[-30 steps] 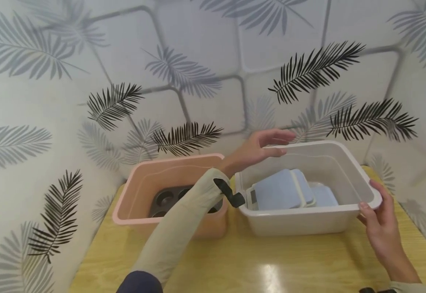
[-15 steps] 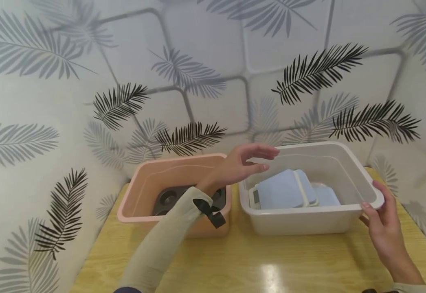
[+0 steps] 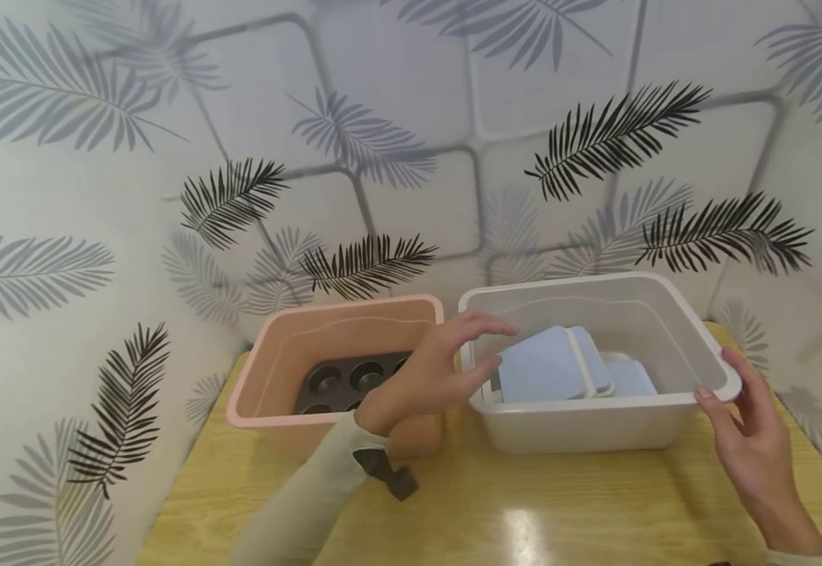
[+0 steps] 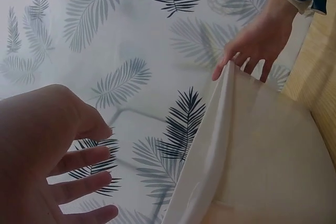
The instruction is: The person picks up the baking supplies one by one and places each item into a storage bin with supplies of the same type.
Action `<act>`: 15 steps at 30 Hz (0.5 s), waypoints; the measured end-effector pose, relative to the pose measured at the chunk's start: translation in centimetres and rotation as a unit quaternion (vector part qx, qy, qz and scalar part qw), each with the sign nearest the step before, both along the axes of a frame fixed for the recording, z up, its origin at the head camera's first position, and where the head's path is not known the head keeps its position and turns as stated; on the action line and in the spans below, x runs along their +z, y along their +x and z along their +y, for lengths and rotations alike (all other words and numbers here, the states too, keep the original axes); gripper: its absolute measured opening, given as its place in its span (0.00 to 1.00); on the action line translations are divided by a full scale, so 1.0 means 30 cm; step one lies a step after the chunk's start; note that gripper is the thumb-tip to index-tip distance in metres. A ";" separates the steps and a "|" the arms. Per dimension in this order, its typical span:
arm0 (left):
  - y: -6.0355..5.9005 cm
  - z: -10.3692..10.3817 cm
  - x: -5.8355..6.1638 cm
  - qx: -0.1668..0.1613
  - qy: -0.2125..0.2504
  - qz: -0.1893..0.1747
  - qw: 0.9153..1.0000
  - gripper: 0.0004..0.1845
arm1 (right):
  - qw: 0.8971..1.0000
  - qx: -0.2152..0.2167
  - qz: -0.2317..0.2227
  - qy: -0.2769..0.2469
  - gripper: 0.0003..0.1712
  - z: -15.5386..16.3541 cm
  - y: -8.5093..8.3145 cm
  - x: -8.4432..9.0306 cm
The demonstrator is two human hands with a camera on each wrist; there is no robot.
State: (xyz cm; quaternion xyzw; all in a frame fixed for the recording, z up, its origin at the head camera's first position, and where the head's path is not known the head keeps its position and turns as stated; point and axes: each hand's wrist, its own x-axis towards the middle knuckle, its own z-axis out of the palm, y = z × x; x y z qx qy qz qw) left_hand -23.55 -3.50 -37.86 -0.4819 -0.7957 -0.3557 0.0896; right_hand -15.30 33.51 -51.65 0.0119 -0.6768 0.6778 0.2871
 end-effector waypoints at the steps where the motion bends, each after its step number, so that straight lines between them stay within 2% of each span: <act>1: 0.010 -0.002 -0.004 0.006 -0.003 0.017 1.000 0.18 | 0.999 -0.033 -0.024 0.022 0.35 -0.006 0.004 0.011; 4: 0.038 -0.005 -0.022 0.029 -0.014 0.074 0.997 0.18 | 0.987 -0.110 -0.082 0.082 0.34 -0.030 0.012 0.050; 5: 0.047 -0.007 -0.030 0.034 -0.014 0.081 0.996 0.18 | 0.983 -0.127 -0.086 0.099 0.33 -0.037 0.013 0.060; 7: 0.066 -0.009 -0.050 0.035 -0.012 0.084 0.996 0.18 | 0.980 -0.148 -0.068 0.110 0.32 -0.052 0.015 0.073; 11: 0.114 -0.020 -0.103 0.019 0.015 0.047 0.999 0.18 | 0.968 -0.187 0.001 0.165 0.32 -0.086 0.030 0.082; 15: 0.163 -0.031 -0.157 0.022 0.062 0.056 0.996 0.18 | 0.966 -0.167 0.067 0.184 0.32 -0.155 0.055 0.109</act>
